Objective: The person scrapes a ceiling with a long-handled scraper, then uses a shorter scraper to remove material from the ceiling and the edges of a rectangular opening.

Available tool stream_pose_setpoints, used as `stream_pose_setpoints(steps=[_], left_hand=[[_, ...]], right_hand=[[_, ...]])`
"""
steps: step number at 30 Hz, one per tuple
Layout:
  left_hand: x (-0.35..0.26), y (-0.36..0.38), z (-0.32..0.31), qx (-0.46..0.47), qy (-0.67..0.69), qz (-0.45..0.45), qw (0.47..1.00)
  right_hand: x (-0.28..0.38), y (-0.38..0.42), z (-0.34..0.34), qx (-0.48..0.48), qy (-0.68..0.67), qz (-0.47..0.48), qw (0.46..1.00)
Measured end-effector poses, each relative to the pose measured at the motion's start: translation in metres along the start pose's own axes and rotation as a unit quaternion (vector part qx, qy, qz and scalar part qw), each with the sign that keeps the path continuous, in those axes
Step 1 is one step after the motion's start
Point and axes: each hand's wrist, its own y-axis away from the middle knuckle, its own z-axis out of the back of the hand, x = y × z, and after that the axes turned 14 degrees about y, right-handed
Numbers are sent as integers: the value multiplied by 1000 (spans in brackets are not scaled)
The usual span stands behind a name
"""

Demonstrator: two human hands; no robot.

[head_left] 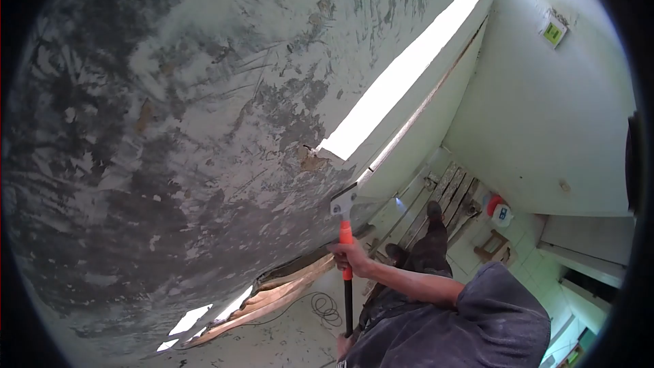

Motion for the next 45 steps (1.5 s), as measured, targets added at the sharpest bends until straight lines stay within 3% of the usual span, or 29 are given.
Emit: stream_pose_setpoints(steps=[1, 4, 7, 10, 13, 15, 17, 18, 22, 25, 27, 29, 31, 32, 35, 37, 39, 42, 45], left_hand=[[1, 6, 1, -48, -35, 26, 998], [135, -56, 6, -83, 0, -28, 996], [106, -55, 2, -252, -60, -174, 950], [-36, -35, 13, -133, -68, -116, 982], [-33, -46, 25, -124, -124, -143, 974], [-26, -36, 31, -114, -140, -119, 976], [-6, -30, 35, -90, -127, -39, 987], [10, -32, 30, -120, -103, -83, 984], [-64, -34, 8, -112, -156, -76, 978], [-54, -35, 6, -130, -165, -105, 972], [-8, -30, 11, -155, -143, -112, 971], [18, -30, 11, -178, -123, -127, 968], [24, -34, 15, -75, -118, -74, 987], [11, -33, 12, -74, -122, -73, 987], [-34, -38, -22, -124, -79, -61, 987], [-31, -26, -15, -133, -92, -82, 983], [-32, -6, -7, -157, -110, -79, 978], [24, -12, -5, -207, -111, -85, 968], [-6, -24, -22, -165, -91, -62, 980]], right_hand=[[-3, -3, -7, -24, 17, -22, 999], [-5, -10, -16, -36, 11, -36, 999], [13, -11, -19, -81, 10, -17, 997], [44, -15, -10, -99, -11, 18, 995], [51, -14, -14, -89, -25, 34, 995], [40, -13, -18, -99, -22, 33, 994], [18, -17, -21, -154, -8, -5, 988], [16, -17, -18, -129, 17, -15, 991], [66, -12, -3, -174, -9, 17, 985], [71, -13, 2, -130, -20, 44, 990], [45, -13, -9, -166, -4, 20, 986], [30, -10, -16, -139, 8, -5, 990], [34, -12, -15, -116, 14, -29, 993], [50, -10, -10, -122, 14, -6, 992], [69, -8, 8, -103, 9, 13, 995], [70, -5, 6, -84, 6, 18, 996], [30, -12, -4, -109, 15, -3, 994], [30, -14, -9, -134, 25, -23, 990], [50, -10, 7, -137, 36, -16, 990]])
